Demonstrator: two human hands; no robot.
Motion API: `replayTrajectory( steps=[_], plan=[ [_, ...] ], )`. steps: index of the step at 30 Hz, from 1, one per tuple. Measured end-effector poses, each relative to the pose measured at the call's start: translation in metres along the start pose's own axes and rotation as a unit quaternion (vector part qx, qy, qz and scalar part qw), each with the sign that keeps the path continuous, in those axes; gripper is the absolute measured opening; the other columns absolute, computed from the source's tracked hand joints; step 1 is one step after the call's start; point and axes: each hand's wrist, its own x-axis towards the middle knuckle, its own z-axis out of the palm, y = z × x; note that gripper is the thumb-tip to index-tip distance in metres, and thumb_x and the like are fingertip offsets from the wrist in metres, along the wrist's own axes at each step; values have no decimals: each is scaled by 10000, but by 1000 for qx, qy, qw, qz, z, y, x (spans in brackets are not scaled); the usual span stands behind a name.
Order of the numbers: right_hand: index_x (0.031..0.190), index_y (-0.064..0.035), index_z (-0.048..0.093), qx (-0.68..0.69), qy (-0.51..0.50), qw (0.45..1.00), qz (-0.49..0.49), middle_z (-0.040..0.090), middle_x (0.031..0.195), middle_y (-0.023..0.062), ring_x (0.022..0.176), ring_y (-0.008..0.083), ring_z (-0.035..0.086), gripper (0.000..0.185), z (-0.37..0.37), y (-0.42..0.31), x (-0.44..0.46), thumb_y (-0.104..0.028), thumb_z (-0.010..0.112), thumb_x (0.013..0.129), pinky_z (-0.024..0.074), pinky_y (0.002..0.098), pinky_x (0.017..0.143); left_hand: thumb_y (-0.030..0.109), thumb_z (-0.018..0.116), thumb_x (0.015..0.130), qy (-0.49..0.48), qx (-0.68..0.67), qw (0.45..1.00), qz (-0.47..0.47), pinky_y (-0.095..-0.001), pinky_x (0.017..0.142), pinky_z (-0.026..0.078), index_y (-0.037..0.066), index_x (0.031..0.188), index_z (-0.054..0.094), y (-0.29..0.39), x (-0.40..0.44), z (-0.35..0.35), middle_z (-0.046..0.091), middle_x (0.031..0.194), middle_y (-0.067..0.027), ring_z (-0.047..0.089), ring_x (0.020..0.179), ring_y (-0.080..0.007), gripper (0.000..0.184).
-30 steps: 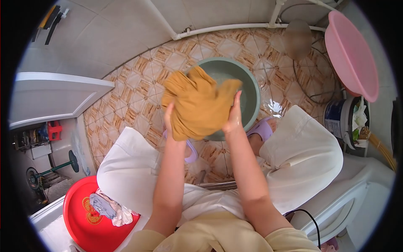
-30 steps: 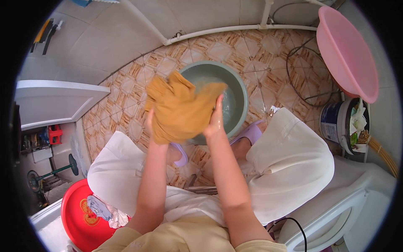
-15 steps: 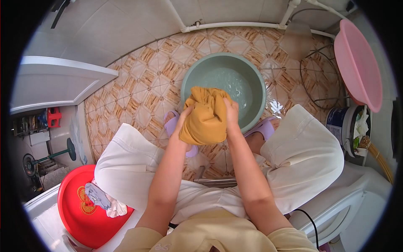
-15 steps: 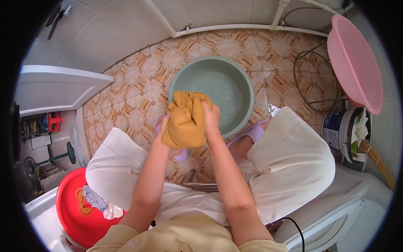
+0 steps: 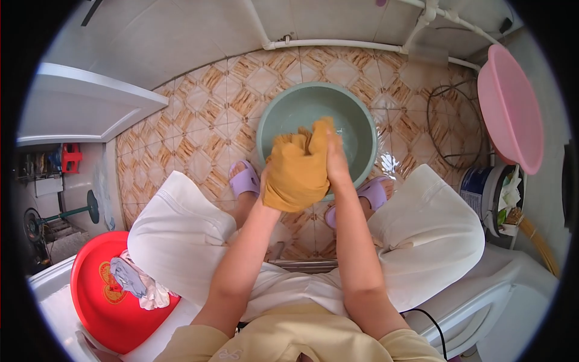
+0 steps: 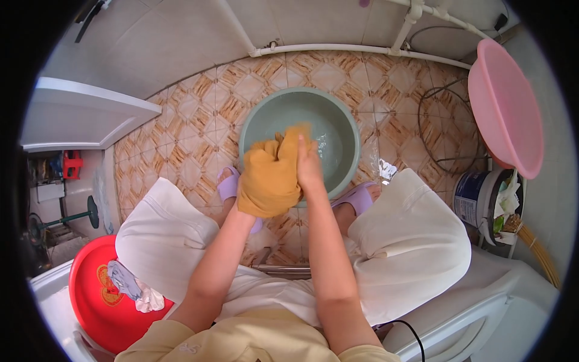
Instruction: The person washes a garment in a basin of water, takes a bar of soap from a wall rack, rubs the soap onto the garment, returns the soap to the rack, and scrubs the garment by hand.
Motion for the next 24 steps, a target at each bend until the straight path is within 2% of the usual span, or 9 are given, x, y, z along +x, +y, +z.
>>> replayTrajectory(
  steps=[4, 6, 8, 9, 11, 14, 17, 20, 24],
  plan=[
    [1231, 29, 469, 264, 34, 961, 78, 554, 1114, 161, 1053, 265, 513, 634, -55, -11, 10, -521, 406, 923, 425, 372, 860, 345, 522, 895, 104, -14, 993, -53, -341, 985, 406, 72, 1305, 438, 3, 12, -17, 513, 1269, -114, 500, 1155, -253, 499],
    [1175, 49, 503, 163, 123, 979, -30, 554, 1077, 139, 1013, 236, 516, 564, -63, 69, 52, -445, 515, 902, 436, 367, 822, 351, 552, 879, 149, 11, 987, -56, -339, 993, 396, 78, 1318, 426, 0, 15, -30, 502, 1284, -111, 487, 1170, -254, 533],
    [1054, 62, 573, -238, 377, 891, -82, 603, 963, 133, 879, 219, 559, 458, -73, 107, 60, -344, 626, 850, 448, 347, 756, 358, 582, 862, 187, 43, 980, -60, -337, 1000, 386, 83, 1331, 415, -3, 16, -42, 492, 1298, -108, 473, 1185, -254, 569],
    [1054, 62, 573, -239, 379, 890, -87, 603, 963, 133, 879, 219, 559, 458, -76, 106, 55, -344, 626, 850, 448, 347, 756, 361, 597, 854, 202, 60, 976, -58, -336, 1004, 381, 86, 1338, 409, -4, 15, -49, 486, 1306, -107, 466, 1193, -254, 588],
    [924, 65, 614, 124, 159, 970, 132, 623, 816, 107, 745, 190, 560, 362, -76, 103, 42, -272, 674, 808, 441, 329, 708, 367, 627, 837, 226, 91, 968, -54, -334, 1012, 371, 91, 1351, 398, -5, 15, -58, 475, 1321, -104, 453, 1208, -255, 627],
    [837, 50, 622, 152, 151, 976, 36, 608, 741, 61, 685, 146, 536, 247, -66, 103, 29, -188, 673, 795, 425, 292, 659, 375, 671, 807, 222, -108, 964, -95, -345, 1070, 294, 115, 1378, 354, -7, 24, -71, 399, 1392, -107, 369, 1278, -252, 703],
    [803, 22, 606, 195, 149, 967, -68, 572, 707, 15, 641, 96, 486, 161, -68, 34, 14, -130, 656, 791, 393, 261, 600, 359, 684, 800, 227, -7, 973, -42, -350, 1063, 308, 120, 1375, 361, 8, 23, -97, 419, 1377, -100, 391, 1261, -246, 701],
    [756, 2, 578, 255, 90, 961, -51, 534, 676, -4, 618, 73, 447, 137, -79, -21, 19, -109, 653, 782, 366, 249, 570, 307, 724, 753, 307, -33, 951, -11, -348, 921, 423, 106, 1204, 536, 15, 26, -108, 555, 1186, -81, 522, 1087, -241, 528],
    [721, -14, 560, 233, 86, 964, -90, 500, 647, -19, 600, 56, 415, 149, -83, -48, 23, -108, 661, 777, 341, 241, 543, 286, 738, 741, 321, -29, 947, -12, -346, 917, 427, 102, 1199, 543, 14, 24, -120, 563, 1175, -86, 527, 1078, -246, 531]
  ],
)
